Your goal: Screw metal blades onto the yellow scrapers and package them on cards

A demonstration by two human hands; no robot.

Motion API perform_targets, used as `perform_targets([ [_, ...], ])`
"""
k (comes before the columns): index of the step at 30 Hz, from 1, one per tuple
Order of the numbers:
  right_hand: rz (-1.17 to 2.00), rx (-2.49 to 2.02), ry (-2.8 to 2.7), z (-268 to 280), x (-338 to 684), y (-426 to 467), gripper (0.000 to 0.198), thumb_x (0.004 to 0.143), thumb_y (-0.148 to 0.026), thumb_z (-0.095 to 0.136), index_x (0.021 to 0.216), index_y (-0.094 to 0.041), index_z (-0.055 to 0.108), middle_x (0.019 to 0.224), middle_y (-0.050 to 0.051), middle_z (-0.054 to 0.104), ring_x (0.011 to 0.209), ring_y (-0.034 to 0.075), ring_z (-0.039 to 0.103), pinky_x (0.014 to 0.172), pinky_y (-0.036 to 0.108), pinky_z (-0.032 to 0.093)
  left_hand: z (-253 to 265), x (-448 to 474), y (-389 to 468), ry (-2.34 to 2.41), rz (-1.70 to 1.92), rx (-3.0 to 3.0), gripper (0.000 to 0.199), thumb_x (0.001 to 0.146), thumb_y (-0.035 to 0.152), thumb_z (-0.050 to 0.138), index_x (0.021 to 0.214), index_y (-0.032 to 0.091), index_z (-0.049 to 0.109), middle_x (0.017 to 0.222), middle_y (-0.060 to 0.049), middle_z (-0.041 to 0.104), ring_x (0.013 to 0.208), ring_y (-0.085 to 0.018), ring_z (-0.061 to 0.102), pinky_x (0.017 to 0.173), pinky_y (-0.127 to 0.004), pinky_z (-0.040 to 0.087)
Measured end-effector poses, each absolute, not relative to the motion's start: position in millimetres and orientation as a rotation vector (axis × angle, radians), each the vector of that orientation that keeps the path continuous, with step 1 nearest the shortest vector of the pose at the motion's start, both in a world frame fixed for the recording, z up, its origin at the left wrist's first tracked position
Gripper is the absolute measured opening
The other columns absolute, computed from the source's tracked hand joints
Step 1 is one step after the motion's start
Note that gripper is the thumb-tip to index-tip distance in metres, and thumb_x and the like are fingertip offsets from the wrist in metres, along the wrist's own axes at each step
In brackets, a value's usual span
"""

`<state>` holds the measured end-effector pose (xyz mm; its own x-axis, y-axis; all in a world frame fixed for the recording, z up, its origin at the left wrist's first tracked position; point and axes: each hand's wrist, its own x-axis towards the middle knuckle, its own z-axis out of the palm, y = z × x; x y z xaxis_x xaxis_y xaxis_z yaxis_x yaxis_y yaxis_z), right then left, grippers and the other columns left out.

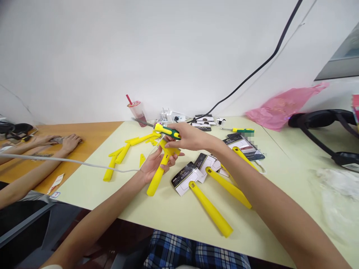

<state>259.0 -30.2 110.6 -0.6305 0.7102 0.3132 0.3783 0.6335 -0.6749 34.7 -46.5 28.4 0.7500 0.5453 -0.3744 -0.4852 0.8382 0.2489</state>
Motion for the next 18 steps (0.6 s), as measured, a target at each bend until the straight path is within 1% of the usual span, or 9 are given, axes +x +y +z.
perform_targets([
  [3, 0.612, -0.881, -2.381, 116.6, 256.7, -34.9, 0.014, 0.093, -0.030, 0.070, 0.089, -0.022, 0.060, 0.084, 0.001, 0.068, 0.074, 0.018, 0.058, 0.071, 0.030, 0.037, 25.9, 34.1, -48.6, 0.470, 0.595, 0.136, 0.063, 0.116, 0.036, 0.039, 0.172, 0.008, 0.030, 0.101, -0.016, 0.074, 0.083, -0.021, 0.079, 0.053, -0.020, 0.056],
  [6, 0.584, -0.886, -2.410, 115.6, 256.1, -33.6, 0.013, 0.092, -0.028, 0.070, 0.087, -0.022, 0.059, 0.082, 0.001, 0.068, 0.072, 0.017, 0.056, 0.071, 0.030, 0.035, 23.7, 34.4, -51.4, 0.493, 0.650, 0.158, 0.061, 0.113, 0.021, 0.043, 0.172, 0.016, 0.031, 0.105, -0.014, 0.075, 0.080, -0.017, 0.080, 0.055, -0.018, 0.056],
  [8, 0.619, -0.873, -2.413, 113.1, 257.3, -30.5, 0.014, 0.090, -0.028, 0.072, 0.088, -0.022, 0.060, 0.083, 0.000, 0.068, 0.072, 0.017, 0.056, 0.070, 0.029, 0.035, 22.1, 34.6, -51.7, 0.515, 0.688, 0.160, 0.060, 0.111, 0.015, 0.044, 0.170, 0.019, 0.035, 0.103, -0.011, 0.075, 0.077, -0.015, 0.079, 0.055, -0.017, 0.055],
  [11, 0.689, -0.846, -2.401, 110.1, 258.8, -26.7, 0.018, 0.087, -0.032, 0.075, 0.085, -0.023, 0.060, 0.081, -0.001, 0.067, 0.072, 0.017, 0.055, 0.070, 0.029, 0.036, 19.9, 33.9, -49.9, 0.547, 0.722, 0.145, 0.053, 0.110, 0.011, 0.045, 0.162, 0.019, 0.044, 0.099, -0.009, 0.074, 0.073, -0.012, 0.078, 0.051, -0.014, 0.049],
  [13, 0.722, -0.853, -2.390, 109.6, 258.5, -25.9, 0.020, 0.086, -0.033, 0.076, 0.081, -0.023, 0.060, 0.077, -0.002, 0.065, 0.072, 0.017, 0.054, 0.070, 0.029, 0.036, 19.1, 33.0, -48.4, 0.575, 0.735, 0.158, 0.049, 0.108, 0.008, 0.048, 0.155, 0.019, 0.051, 0.101, -0.009, 0.074, 0.074, -0.012, 0.078, 0.049, -0.013, 0.046],
  [16, 0.719, -0.892, -2.404, 110.4, 258.4, -26.0, 0.022, 0.083, -0.031, 0.077, 0.076, -0.023, 0.058, 0.070, -0.003, 0.061, 0.070, 0.017, 0.052, 0.070, 0.030, 0.036, 17.9, 32.2, -46.7, 0.610, 0.742, 0.227, 0.046, 0.102, 0.003, 0.053, 0.145, 0.019, 0.059, 0.104, -0.009, 0.074, 0.075, -0.012, 0.078, 0.049, -0.013, 0.046],
  [18, 0.726, -0.898, -2.438, 111.1, 260.8, -25.4, 0.021, 0.083, -0.032, 0.077, 0.075, -0.023, 0.060, 0.069, -0.004, 0.060, 0.070, 0.017, 0.052, 0.070, 0.030, 0.036, 16.6, 32.6, -45.3, 0.631, 0.742, 0.273, 0.043, 0.099, 0.001, 0.055, 0.138, 0.019, 0.063, 0.103, -0.008, 0.075, 0.075, -0.013, 0.078, 0.049, -0.014, 0.047],
])
